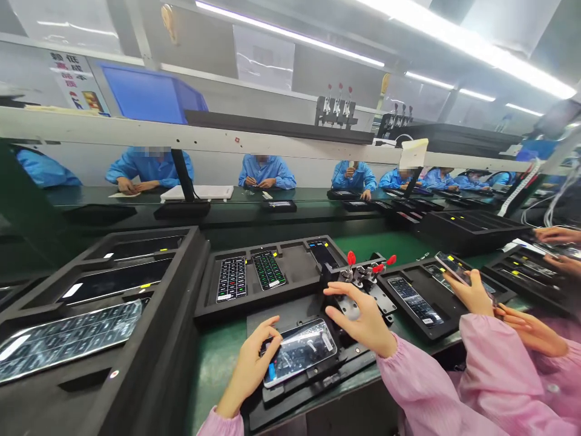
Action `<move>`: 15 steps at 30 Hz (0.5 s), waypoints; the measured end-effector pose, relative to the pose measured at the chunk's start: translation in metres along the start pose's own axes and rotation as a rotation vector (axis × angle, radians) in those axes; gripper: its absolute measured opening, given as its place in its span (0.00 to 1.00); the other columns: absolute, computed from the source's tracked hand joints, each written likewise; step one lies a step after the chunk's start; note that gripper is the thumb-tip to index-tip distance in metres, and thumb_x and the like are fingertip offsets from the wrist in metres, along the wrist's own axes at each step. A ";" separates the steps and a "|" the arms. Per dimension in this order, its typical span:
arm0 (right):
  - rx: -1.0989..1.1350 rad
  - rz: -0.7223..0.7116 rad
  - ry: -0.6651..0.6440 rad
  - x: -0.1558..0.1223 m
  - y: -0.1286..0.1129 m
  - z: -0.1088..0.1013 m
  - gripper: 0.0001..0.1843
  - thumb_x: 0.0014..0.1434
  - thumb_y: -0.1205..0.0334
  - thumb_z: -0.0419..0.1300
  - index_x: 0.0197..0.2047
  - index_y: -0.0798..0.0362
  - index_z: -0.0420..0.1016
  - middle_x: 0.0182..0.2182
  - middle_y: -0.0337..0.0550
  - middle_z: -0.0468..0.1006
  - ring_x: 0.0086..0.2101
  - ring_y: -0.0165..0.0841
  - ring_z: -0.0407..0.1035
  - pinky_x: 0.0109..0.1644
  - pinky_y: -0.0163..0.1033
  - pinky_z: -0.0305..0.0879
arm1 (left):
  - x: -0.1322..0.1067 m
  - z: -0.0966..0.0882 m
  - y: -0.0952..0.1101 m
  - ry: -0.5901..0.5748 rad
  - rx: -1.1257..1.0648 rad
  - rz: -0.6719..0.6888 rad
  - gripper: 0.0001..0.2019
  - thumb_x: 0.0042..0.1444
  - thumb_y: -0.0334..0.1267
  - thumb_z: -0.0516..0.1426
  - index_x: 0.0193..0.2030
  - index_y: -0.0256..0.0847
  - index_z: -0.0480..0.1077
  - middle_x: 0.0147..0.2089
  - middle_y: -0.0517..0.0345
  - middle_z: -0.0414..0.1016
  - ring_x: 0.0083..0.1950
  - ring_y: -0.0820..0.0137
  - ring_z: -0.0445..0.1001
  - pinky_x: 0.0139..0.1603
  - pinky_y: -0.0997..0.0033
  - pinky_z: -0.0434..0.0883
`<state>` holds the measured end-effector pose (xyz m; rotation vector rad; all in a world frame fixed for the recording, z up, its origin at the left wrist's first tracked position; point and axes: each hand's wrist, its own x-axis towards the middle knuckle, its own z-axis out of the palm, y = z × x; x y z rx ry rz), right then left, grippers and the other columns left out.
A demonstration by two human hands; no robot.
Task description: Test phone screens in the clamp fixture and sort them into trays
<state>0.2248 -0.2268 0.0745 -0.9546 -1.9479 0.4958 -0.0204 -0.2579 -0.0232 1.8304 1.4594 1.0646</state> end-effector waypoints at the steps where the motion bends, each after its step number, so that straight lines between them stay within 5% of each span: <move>1: 0.001 0.003 0.062 0.002 0.001 -0.004 0.17 0.56 0.61 0.58 0.49 0.49 0.65 0.41 0.40 0.74 0.43 0.32 0.68 0.51 0.41 0.63 | 0.004 0.007 0.004 -0.023 -0.012 0.009 0.13 0.58 0.45 0.48 0.29 0.43 0.68 0.55 0.52 0.69 0.59 0.62 0.64 0.54 0.63 0.64; 6: 0.035 0.023 0.252 0.010 0.008 -0.019 0.09 0.57 0.61 0.57 0.42 0.51 0.69 0.35 0.41 0.75 0.38 0.33 0.70 0.47 0.42 0.67 | 0.022 0.037 0.021 -0.060 -0.013 0.038 0.14 0.59 0.44 0.47 0.30 0.43 0.69 0.54 0.51 0.68 0.58 0.62 0.64 0.55 0.60 0.64; 15: 0.016 0.006 0.304 -0.019 0.017 -0.027 0.03 0.57 0.64 0.56 0.36 0.50 0.70 0.32 0.40 0.74 0.34 0.32 0.70 0.40 0.39 0.67 | 0.028 0.062 0.024 0.030 0.121 0.049 0.13 0.61 0.41 0.43 0.35 0.44 0.67 0.55 0.53 0.63 0.52 0.62 0.69 0.52 0.58 0.65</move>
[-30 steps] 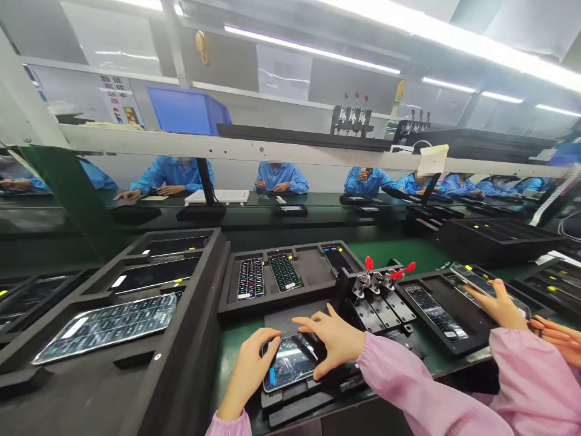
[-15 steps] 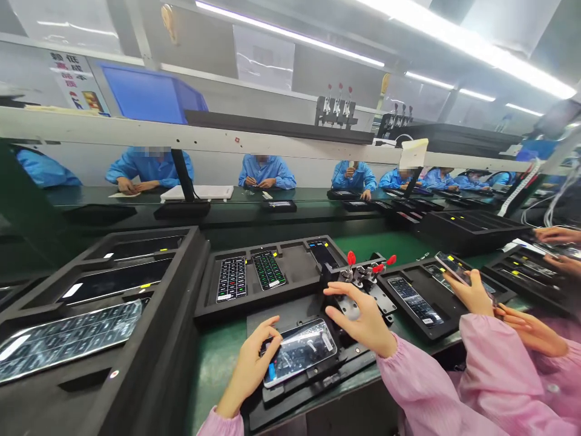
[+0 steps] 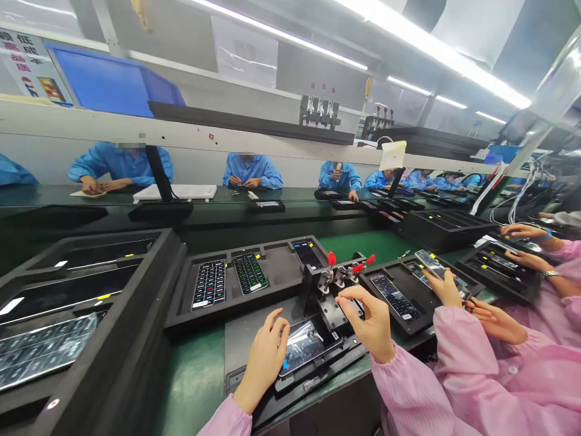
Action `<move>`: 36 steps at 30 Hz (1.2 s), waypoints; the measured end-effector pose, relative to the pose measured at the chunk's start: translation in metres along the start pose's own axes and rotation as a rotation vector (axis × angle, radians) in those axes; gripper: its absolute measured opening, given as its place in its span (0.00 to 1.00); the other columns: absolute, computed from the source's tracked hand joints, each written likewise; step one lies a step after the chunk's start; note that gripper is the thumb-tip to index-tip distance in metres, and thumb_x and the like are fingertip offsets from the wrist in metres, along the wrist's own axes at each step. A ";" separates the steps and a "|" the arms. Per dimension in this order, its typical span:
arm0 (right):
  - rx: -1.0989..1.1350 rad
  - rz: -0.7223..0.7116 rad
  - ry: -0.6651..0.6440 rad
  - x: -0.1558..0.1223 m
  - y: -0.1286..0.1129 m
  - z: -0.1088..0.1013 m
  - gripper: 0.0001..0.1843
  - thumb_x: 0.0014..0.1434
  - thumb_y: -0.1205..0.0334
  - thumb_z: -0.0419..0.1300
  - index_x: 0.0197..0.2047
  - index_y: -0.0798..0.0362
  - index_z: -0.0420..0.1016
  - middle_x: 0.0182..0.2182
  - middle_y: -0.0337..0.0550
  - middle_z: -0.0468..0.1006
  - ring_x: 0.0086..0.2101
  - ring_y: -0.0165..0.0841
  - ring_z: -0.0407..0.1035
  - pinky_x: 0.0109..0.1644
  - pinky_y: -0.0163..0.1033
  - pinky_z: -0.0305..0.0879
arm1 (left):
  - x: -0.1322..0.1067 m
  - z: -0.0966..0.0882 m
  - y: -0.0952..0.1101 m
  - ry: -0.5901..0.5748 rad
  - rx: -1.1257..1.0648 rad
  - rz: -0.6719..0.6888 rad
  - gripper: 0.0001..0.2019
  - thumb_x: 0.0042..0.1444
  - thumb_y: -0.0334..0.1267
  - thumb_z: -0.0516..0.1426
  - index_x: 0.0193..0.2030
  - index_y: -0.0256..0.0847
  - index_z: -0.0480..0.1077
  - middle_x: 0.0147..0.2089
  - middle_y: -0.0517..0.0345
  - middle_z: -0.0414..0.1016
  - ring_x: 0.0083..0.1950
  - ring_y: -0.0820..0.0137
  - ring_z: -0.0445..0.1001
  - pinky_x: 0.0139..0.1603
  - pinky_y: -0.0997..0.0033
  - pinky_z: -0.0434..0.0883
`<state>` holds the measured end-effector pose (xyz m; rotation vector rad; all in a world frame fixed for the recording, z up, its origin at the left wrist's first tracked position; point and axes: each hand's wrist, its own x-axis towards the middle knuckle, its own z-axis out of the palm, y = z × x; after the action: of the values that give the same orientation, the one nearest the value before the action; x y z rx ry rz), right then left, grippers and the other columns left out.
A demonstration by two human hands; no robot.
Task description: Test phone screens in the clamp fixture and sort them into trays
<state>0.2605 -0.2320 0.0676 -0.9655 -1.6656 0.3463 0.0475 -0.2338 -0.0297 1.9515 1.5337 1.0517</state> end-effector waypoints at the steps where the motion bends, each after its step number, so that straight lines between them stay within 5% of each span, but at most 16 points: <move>1: -0.016 -0.010 0.021 -0.003 0.001 -0.003 0.03 0.57 0.65 0.56 0.35 0.50 0.70 0.32 0.40 0.74 0.34 0.32 0.69 0.39 0.39 0.67 | 0.000 0.001 0.000 0.002 0.014 0.007 0.13 0.61 0.41 0.43 0.35 0.44 0.67 0.55 0.52 0.64 0.52 0.61 0.68 0.52 0.57 0.64; 5: -0.167 -0.088 0.096 0.003 0.003 -0.006 0.08 0.59 0.65 0.54 0.42 0.49 0.70 0.38 0.42 0.73 0.41 0.34 0.68 0.46 0.42 0.66 | 0.001 -0.001 -0.001 -0.026 0.027 0.057 0.12 0.61 0.40 0.44 0.35 0.44 0.68 0.53 0.52 0.65 0.58 0.61 0.61 0.57 0.54 0.59; 9: -0.325 -0.199 -0.061 0.037 0.003 0.006 0.22 0.61 0.62 0.51 0.59 0.51 0.56 0.56 0.46 0.61 0.56 0.37 0.56 0.59 0.48 0.57 | -0.005 -0.013 -0.003 -0.138 -0.016 0.114 0.13 0.60 0.41 0.46 0.32 0.45 0.69 0.58 0.56 0.61 0.59 0.64 0.61 0.58 0.61 0.60; 11: -0.366 -0.205 -0.137 0.054 0.003 0.009 0.24 0.62 0.61 0.49 0.61 0.53 0.53 0.56 0.48 0.60 0.56 0.37 0.55 0.60 0.47 0.55 | -0.009 -0.019 -0.004 -0.214 -0.062 0.135 0.13 0.59 0.42 0.47 0.30 0.45 0.70 0.60 0.56 0.59 0.61 0.63 0.58 0.59 0.61 0.59; 14: -0.370 -0.210 -0.128 0.065 0.001 0.004 0.19 0.63 0.60 0.49 0.56 0.53 0.60 0.49 0.47 0.68 0.51 0.35 0.61 0.56 0.44 0.60 | -0.012 -0.023 -0.007 -0.265 -0.136 0.128 0.14 0.58 0.43 0.48 0.28 0.44 0.70 0.60 0.55 0.59 0.60 0.61 0.59 0.58 0.61 0.60; 20: -0.374 -0.233 0.060 0.013 0.005 -0.004 0.12 0.59 0.65 0.54 0.47 0.55 0.68 0.30 0.41 0.73 0.33 0.30 0.67 0.41 0.39 0.65 | -0.005 -0.021 -0.013 -0.186 -0.205 0.019 0.15 0.60 0.45 0.45 0.28 0.43 0.66 0.54 0.52 0.63 0.57 0.62 0.62 0.55 0.62 0.61; 23: -0.501 -0.197 0.016 -0.014 0.020 0.009 0.15 0.60 0.64 0.53 0.51 0.56 0.66 0.30 0.42 0.76 0.35 0.33 0.67 0.48 0.46 0.61 | -0.003 -0.018 -0.017 -0.153 -0.216 -0.021 0.14 0.61 0.45 0.45 0.31 0.43 0.66 0.55 0.53 0.61 0.58 0.62 0.61 0.57 0.60 0.58; 26: -0.565 -0.145 -0.088 -0.021 0.033 0.019 0.19 0.62 0.61 0.51 0.55 0.55 0.62 0.34 0.43 0.77 0.41 0.36 0.66 0.54 0.52 0.53 | -0.004 -0.015 -0.025 -0.143 -0.243 -0.042 0.11 0.60 0.44 0.46 0.43 0.46 0.66 0.59 0.55 0.58 0.61 0.63 0.58 0.61 0.58 0.54; 29: -0.513 -0.082 -0.136 -0.024 0.036 0.015 0.20 0.62 0.60 0.51 0.57 0.53 0.61 0.38 0.43 0.77 0.43 0.36 0.65 0.52 0.49 0.56 | -0.009 -0.012 -0.033 -0.170 -0.273 -0.036 0.20 0.59 0.41 0.48 0.59 0.49 0.53 0.63 0.55 0.54 0.63 0.64 0.54 0.63 0.58 0.51; 36: -0.202 0.002 0.191 -0.086 0.044 0.008 0.08 0.61 0.67 0.50 0.39 0.52 0.70 0.32 0.41 0.74 0.36 0.31 0.67 0.42 0.37 0.63 | -0.013 -0.013 -0.034 -0.236 -0.259 -0.029 0.29 0.55 0.39 0.53 0.62 0.46 0.48 0.65 0.53 0.53 0.64 0.63 0.53 0.64 0.60 0.48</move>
<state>0.2752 -0.2662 -0.0216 -1.1136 -1.5444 0.0837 0.0148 -0.2383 -0.0503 1.7960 1.2303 0.9201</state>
